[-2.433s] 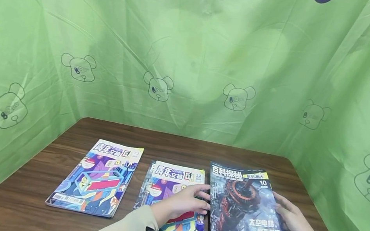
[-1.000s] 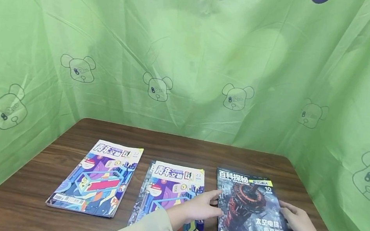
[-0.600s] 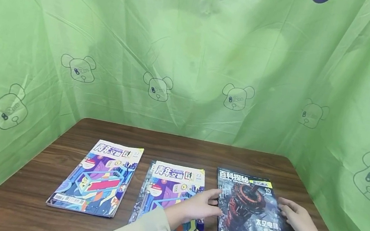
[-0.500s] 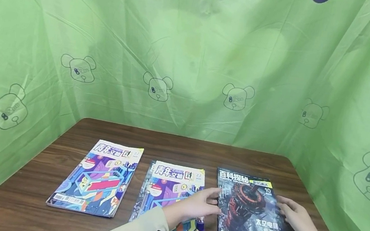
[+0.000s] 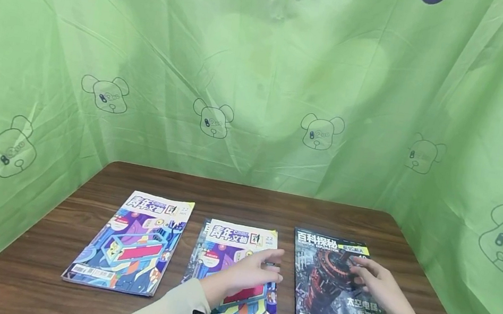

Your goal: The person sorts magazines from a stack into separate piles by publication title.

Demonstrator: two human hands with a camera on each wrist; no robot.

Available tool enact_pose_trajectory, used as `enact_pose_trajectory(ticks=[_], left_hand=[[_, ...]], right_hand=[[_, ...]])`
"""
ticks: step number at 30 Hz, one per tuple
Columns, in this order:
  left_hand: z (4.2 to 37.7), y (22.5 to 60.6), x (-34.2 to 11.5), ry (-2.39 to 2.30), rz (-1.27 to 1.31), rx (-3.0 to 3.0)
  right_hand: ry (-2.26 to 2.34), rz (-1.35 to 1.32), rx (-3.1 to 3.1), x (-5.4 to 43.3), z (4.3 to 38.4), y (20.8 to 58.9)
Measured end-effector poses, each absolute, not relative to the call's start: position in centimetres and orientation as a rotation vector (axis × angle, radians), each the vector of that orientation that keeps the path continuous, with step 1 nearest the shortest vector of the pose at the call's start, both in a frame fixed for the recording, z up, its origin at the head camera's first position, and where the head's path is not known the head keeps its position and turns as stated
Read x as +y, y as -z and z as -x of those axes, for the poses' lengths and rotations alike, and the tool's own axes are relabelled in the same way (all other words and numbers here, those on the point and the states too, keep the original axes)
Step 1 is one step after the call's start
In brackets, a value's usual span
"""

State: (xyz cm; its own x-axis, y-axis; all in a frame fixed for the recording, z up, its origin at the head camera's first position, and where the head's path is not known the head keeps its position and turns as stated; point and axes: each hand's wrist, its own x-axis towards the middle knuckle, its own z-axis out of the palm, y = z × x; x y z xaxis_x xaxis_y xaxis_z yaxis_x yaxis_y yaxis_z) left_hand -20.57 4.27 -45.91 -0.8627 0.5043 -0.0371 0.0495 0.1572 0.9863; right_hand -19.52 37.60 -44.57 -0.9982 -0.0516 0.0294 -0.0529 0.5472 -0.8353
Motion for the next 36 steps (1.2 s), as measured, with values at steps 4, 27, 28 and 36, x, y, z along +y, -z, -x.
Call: enact_pose_trajectory(ticks=[4, 27, 28, 36], left_hand=[[20.9, 46.1, 3.0, -1.752, -0.535, 2.107], [21.2, 45.5, -4.7, -1.674, -0.533, 2.247], [21.2, 45.4, -5.0, -1.66, -0.536, 2.256], [21.7, 45.3, -7.3, -1.636, -0.548, 2.274]], right_hand=[[-1.561, -0.17, -2.759, 36.2, 19.8, 44.4], [-1.85, -0.464, -2.759, 26.7, 22.0, 45.3], [-1.855, -0.476, -2.766, 26.4, 22.0, 45.2], [-1.836, -0.52, -2.815, 24.9, 22.0, 45.1]])
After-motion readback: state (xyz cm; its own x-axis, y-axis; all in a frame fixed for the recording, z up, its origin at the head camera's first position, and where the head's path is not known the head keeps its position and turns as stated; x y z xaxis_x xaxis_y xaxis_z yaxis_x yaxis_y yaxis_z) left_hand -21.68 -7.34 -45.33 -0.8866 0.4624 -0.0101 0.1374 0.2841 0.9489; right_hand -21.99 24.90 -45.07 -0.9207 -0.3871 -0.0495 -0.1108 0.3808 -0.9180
